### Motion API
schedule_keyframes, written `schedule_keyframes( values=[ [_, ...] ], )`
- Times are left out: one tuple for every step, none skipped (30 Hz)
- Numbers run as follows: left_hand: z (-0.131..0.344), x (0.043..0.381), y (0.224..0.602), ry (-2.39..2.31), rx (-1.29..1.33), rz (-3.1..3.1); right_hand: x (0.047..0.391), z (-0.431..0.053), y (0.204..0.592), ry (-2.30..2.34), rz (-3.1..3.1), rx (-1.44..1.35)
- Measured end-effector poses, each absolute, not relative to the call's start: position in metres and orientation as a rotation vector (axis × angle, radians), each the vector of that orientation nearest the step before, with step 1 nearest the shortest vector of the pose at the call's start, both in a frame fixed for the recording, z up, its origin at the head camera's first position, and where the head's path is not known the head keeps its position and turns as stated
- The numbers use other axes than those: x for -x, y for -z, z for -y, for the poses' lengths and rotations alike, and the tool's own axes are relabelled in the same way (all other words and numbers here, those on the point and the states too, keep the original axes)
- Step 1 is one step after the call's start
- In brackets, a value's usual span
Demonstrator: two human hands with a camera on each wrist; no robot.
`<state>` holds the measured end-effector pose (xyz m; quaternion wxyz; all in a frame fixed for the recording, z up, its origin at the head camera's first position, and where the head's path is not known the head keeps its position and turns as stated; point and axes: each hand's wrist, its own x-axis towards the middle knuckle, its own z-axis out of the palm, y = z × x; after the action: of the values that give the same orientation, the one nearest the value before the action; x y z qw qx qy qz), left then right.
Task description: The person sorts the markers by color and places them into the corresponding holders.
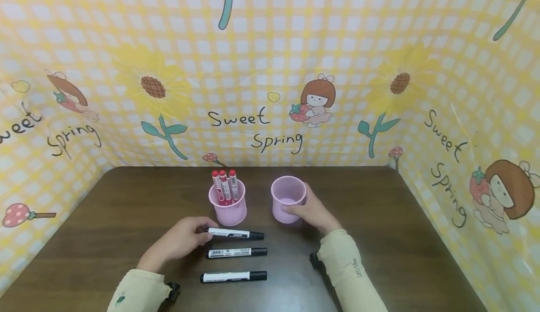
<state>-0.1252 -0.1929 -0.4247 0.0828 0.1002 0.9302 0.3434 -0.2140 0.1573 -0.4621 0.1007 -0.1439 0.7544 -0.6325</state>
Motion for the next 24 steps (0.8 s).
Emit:
schedule_keyframes(
  values=[
    [0.191,0.124,0.419,-1.011,-0.303,-2.785,0.214,-0.157,0.462,1.867,-2.230,0.424],
    [0.189,0.122,0.414,-1.003,-0.304,-2.786,0.214,-0.157,0.462,1.867,-2.230,0.423],
    [0.186,0.120,0.408,-1.003,-0.304,-2.787,0.214,-0.157,0.462,1.868,-2.229,0.422],
    [0.184,0.118,0.402,-1.008,-0.313,-2.791,0.214,-0.157,0.462,1.865,-2.232,0.421],
    [0.182,0.117,0.397,-1.020,-0.326,-2.794,0.214,-0.157,0.462,1.862,-2.236,0.420],
    [0.180,0.115,0.392,-1.037,-0.339,-2.795,0.214,-0.157,0.462,1.863,-2.232,0.424],
    [0.178,0.114,0.388,-1.062,-0.370,-2.798,0.214,-0.157,0.462,1.862,-2.233,0.424],
    [0.176,0.113,0.385,-1.088,-0.399,-2.802,0.214,-0.157,0.462,1.863,-2.232,0.427],
    [0.173,0.111,0.382,-1.113,-0.430,-2.808,0.214,-0.157,0.462,1.865,-2.230,0.430],
    [0.171,0.111,0.380,-1.141,-0.472,-2.812,0.214,-0.157,0.462,1.868,-2.226,0.434],
    [0.169,0.110,0.379,-1.171,-0.504,-2.812,0.215,-0.157,0.462,1.874,-2.224,0.440],
    [0.167,0.110,0.378,-1.202,-0.538,-2.811,0.215,-0.157,0.462,1.877,-2.224,0.444],
    [0.165,0.110,0.377,-1.234,-0.573,-2.810,0.215,-0.157,0.462,1.876,-2.228,0.445],
    [0.163,0.109,0.376,-1.266,-0.587,-2.807,0.215,-0.157,0.463,1.878,-2.228,0.446],
    [0.161,0.109,0.375,-1.299,-0.602,-2.802,0.216,-0.157,0.464,1.876,-2.233,0.447],
    [0.158,0.110,0.374,-1.334,-0.621,-2.793,0.216,-0.157,0.464,1.871,-2.241,0.448],
    [0.154,0.111,0.373,-1.367,-0.637,-2.786,0.217,-0.158,0.465,1.867,-2.246,0.448],
    [0.151,0.112,0.371,-1.401,-0.657,-2.778,0.217,-0.158,0.465,1.864,-2.249,0.446],
    [0.147,0.114,0.370,-1.434,-0.673,-2.770,0.217,-0.158,0.465,1.865,-2.247,0.446],
    [0.143,0.116,0.368,-1.472,-0.685,-2.760,0.217,-0.158,0.465,1.863,-2.248,0.447],
    [0.138,0.119,0.366,-1.511,-0.701,-2.750,0.217,-0.158,0.465,1.861,-2.250,0.449],
    [0.134,0.121,0.365,-1.551,-0.709,-2.743,0.217,-0.158,0.465,1.857,-2.253,0.451],
    [0.129,0.125,0.363,-1.598,-0.718,-2.739,0.216,-0.158,0.465,1.857,-2.253,0.453],
    [0.124,0.128,0.362,-1.651,-0.716,-2.738,0.216,-0.158,0.465,1.855,-2.257,0.455]
  ],
)
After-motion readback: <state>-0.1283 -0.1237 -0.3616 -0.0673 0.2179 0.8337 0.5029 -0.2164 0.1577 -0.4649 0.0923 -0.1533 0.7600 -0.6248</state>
